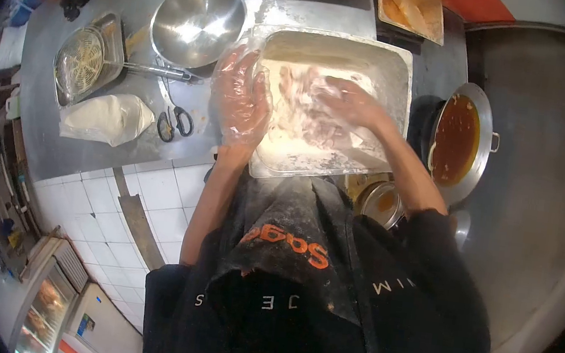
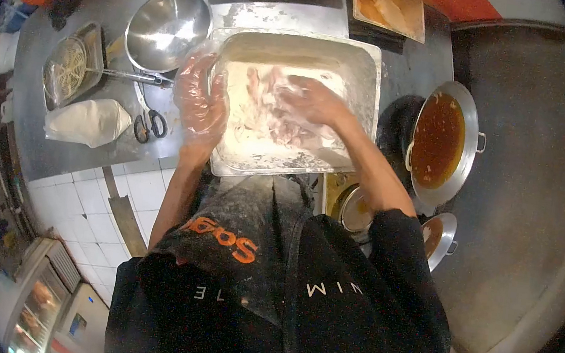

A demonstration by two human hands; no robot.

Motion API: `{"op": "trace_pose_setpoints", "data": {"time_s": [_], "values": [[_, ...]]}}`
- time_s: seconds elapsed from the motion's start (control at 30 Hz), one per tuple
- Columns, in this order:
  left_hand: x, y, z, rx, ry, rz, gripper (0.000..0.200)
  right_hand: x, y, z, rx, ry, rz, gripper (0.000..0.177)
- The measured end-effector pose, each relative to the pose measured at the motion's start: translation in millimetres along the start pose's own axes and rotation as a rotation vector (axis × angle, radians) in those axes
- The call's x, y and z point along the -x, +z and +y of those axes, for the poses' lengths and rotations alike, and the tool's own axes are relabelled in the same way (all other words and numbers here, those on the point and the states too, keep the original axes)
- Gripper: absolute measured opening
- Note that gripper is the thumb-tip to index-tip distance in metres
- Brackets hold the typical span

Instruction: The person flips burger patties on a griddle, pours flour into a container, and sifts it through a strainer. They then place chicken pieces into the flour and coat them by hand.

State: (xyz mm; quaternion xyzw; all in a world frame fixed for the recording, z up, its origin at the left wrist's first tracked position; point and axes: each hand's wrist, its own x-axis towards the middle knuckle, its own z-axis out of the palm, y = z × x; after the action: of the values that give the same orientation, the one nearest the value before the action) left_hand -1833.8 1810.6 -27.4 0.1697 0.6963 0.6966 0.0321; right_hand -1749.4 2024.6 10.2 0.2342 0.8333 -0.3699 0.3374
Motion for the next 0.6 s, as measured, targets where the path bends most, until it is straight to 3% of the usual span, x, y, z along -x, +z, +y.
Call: {"op": "trace_pose_setpoints", "data": {"time_s": [0.03, 0.1, 0.23, 0.33, 0.4, 0.43, 0.47, 0.53, 0.57, 0.6], "values": [[-1, -2, -4, -0.132, 0.042, -0.004, 0.044, 6, -9, -4, 0.006, -0.007, -0.010, 0.075], [0, -4, -5, -0.263, 0.077, -0.015, 0.041, 31, -19, -21, 0.391, 0.131, -0.111, 0.076], [-3, -2, -3, -0.270, 0.094, 0.024, 0.033, 4, 72, 57, 0.795, 0.070, 0.013, 0.080], [-4, -6, 4, -0.300, 0.109, -0.027, 0.038, -18, 102, 85, 0.776, -0.005, 0.113, 0.083], [-5, -2, 3, -0.337, 0.148, -0.095, 0.046, 6, 52, 29, -0.020, -0.019, -0.004, 0.083], [-4, 1, -1, -0.173, 0.124, -0.060, 0.046, 12, 35, 11, -0.054, 0.066, 0.044, 0.083], [-2, 1, -3, -0.015, 0.094, -0.023, 0.046, -1, 34, 19, -0.057, 0.070, 0.040, 0.083], [-1, -1, 1, -0.018, 0.103, -0.023, 0.047, -34, 39, 43, 0.332, -0.064, 0.181, 0.090], [-1, 0, 2, -0.015, 0.116, -0.019, 0.048, -38, 53, 37, 0.332, -0.063, 0.183, 0.090], [-1, 2, 2, -0.013, 0.116, -0.020, 0.048, -40, 75, 21, 0.578, -0.258, 0.474, 0.086]]}}
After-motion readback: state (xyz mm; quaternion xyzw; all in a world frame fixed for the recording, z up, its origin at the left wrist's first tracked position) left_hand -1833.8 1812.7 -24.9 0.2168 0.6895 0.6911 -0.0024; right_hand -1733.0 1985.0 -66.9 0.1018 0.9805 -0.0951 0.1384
